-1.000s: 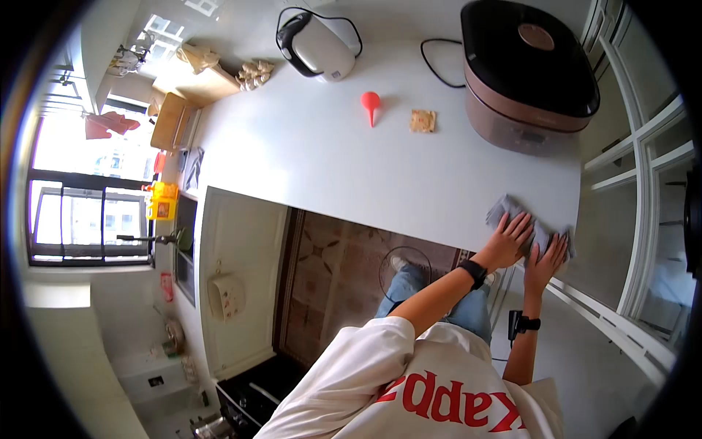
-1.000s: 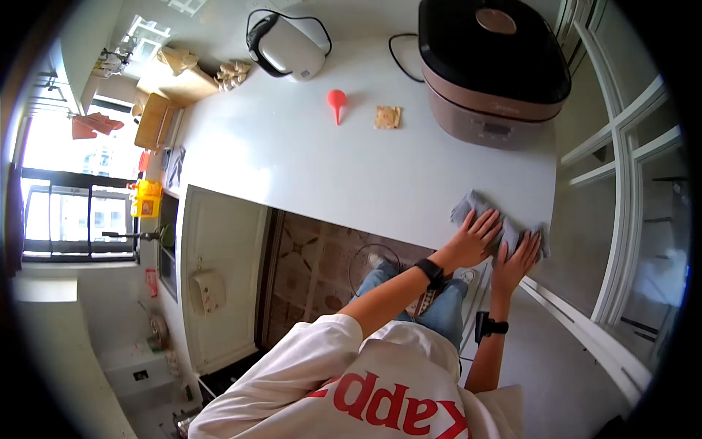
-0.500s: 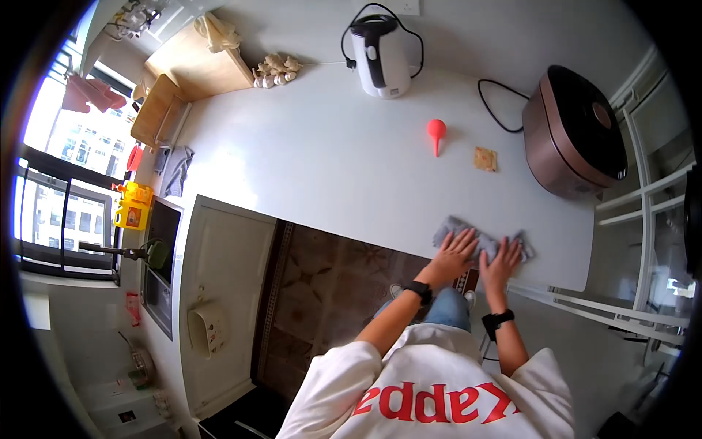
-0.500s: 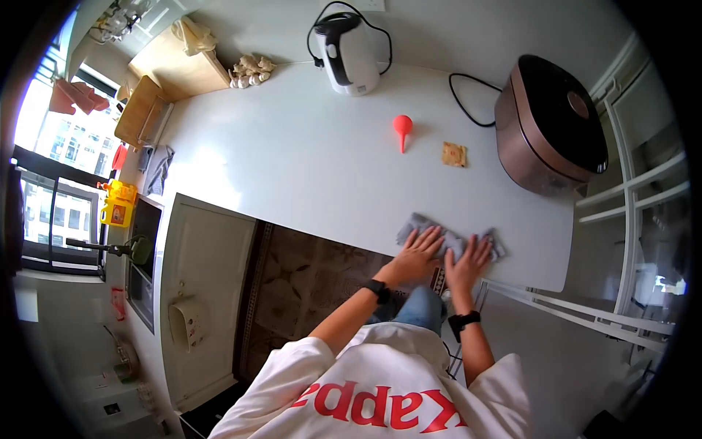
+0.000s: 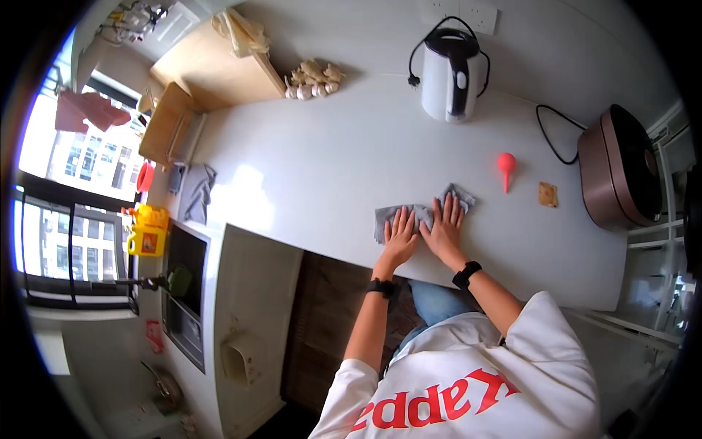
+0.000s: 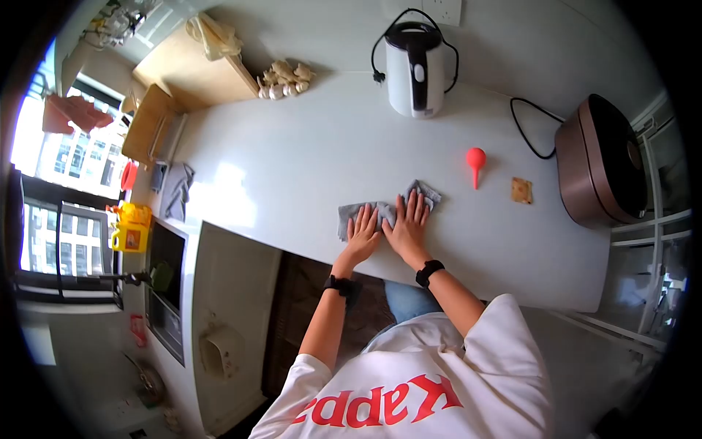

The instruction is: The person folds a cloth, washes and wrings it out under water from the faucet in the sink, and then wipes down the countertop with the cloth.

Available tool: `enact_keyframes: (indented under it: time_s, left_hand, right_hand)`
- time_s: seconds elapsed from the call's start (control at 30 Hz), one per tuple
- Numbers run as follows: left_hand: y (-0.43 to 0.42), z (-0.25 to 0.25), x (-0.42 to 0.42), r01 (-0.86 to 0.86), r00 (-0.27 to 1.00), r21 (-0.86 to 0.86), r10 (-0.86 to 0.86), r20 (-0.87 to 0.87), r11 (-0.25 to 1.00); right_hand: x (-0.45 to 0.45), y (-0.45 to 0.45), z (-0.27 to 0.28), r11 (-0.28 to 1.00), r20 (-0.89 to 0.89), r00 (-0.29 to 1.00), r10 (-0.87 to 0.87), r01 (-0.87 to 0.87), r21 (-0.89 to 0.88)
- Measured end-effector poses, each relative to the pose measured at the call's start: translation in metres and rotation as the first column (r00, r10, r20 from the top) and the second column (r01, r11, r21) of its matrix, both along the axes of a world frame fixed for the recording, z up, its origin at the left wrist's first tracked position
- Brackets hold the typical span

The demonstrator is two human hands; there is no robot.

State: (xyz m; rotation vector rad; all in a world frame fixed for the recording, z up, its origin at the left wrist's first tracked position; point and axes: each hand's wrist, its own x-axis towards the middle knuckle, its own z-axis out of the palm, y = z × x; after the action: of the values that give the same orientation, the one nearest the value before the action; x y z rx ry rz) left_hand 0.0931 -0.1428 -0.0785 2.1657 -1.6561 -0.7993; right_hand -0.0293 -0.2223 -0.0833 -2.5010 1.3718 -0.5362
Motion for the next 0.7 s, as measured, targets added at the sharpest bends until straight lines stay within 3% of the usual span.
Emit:
enact_keyframes:
  time_s: [0.07, 0.2, 0.37, 0.5, 0.63, 0.7]
  left_hand:
    - [-0.001, 0.003, 0.040, 0.008, 1.000, 0.002, -0.008, 0.005, 1.000]
    - [0.015, 0.004, 0.112, 0.033, 0.993, -0.173, -0.051, -0.104, 0.984]
    - [0.051, -0.001, 0.172, -0.026, 0.997, -0.204, 0.010, -0.076, 0.979]
    - [0.051, 0.021, 0.231, 0.026, 0.976, -0.204, -0.068, -0.206, 0.979]
    - [0.040, 0.012, 0.319, 0.049, 0.920, -0.292, -0.157, -0.359, 0.955]
    - [0.040, 0.012, 0.357, 0.066, 0.956, -0.341, -0.158, -0.249, 0.938]
  right_hand:
    - [0.032, -0.004, 0.001, 0.999, 0.032, 0.999, 0.019, -0.020, 0.028]
    - [0.074, 0.013, 0.004, 0.998, 0.034, 0.998, 0.056, -0.057, 0.042]
    - [0.130, 0.051, 0.008, 0.976, 0.016, 0.982, 0.186, -0.186, 0.113]
    - [0.175, 0.071, 0.013, 0.962, -0.001, 0.970, 0.241, -0.239, 0.129]
    - [0.238, 0.088, 0.014, 0.959, -0.014, 0.970, 0.241, -0.236, 0.157]
    - [0.281, 0.093, 0.011, 0.965, -0.016, 0.978, 0.210, -0.204, 0.166]
